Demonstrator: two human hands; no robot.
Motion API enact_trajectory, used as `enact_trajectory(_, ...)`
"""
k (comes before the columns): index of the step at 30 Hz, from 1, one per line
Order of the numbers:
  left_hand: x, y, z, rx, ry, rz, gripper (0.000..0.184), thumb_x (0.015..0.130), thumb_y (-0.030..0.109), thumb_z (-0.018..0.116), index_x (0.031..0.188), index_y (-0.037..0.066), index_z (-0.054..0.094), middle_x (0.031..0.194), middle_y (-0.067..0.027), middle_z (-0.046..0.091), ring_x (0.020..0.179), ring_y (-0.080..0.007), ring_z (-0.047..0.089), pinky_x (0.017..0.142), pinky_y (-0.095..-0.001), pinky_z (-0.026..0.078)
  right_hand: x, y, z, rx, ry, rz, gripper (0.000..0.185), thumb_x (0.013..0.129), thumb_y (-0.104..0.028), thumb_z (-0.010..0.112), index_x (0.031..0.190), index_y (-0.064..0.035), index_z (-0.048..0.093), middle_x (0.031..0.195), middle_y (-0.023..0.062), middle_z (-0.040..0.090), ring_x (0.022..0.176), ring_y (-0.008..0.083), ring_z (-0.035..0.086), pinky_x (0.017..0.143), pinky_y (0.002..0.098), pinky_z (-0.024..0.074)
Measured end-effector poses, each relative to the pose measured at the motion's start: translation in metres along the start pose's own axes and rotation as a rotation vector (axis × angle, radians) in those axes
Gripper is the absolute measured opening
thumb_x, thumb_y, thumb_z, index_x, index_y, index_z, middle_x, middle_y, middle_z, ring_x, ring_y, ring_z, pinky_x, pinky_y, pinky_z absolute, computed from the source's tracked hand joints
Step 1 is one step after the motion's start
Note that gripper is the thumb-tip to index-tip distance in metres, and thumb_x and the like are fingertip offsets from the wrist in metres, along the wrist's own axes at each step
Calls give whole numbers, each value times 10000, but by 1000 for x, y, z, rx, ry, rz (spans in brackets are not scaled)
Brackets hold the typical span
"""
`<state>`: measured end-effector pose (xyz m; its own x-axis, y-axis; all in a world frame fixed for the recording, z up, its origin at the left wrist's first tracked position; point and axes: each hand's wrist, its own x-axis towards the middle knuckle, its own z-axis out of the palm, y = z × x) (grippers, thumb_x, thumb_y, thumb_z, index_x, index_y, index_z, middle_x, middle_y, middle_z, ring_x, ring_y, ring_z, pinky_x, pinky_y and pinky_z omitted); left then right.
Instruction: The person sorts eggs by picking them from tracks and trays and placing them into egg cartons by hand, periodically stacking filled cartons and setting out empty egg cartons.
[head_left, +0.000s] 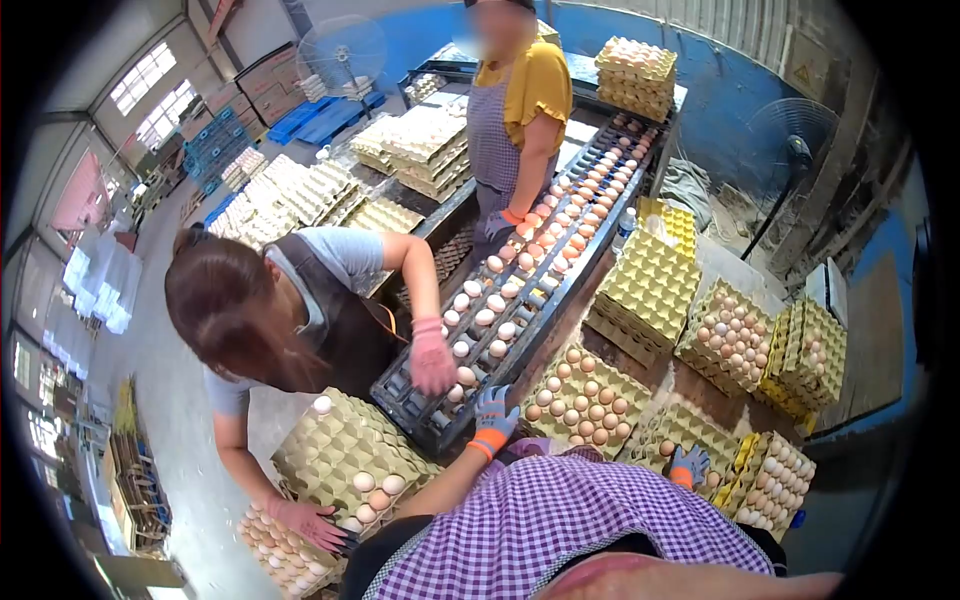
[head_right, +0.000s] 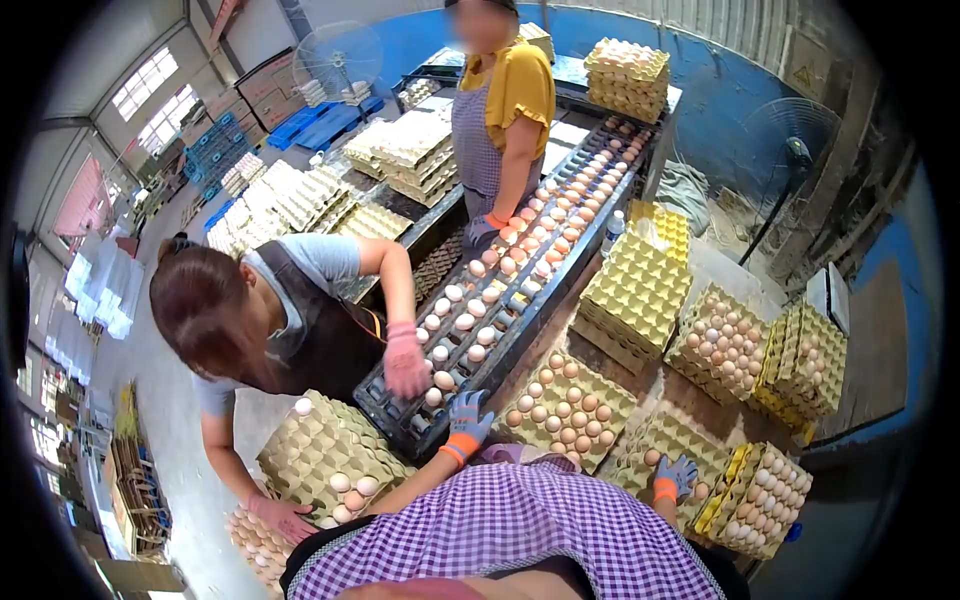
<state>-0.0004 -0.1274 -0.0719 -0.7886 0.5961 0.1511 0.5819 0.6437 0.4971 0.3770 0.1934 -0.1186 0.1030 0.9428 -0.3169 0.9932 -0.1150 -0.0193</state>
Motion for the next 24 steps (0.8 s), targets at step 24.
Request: enact_trajectory(24, -12, 18, 9, -131, -224, 2, 352, 856, 327, 656, 1150, 134, 638, 1113, -87, 623, 1076, -317, 592, 908, -462, 462, 18, -16, -12, -42, -103, -80, 731, 883, -586, 548, 1458, -152, 425, 1557, 164, 324, 1435, 370, 282, 1074, 603, 321)
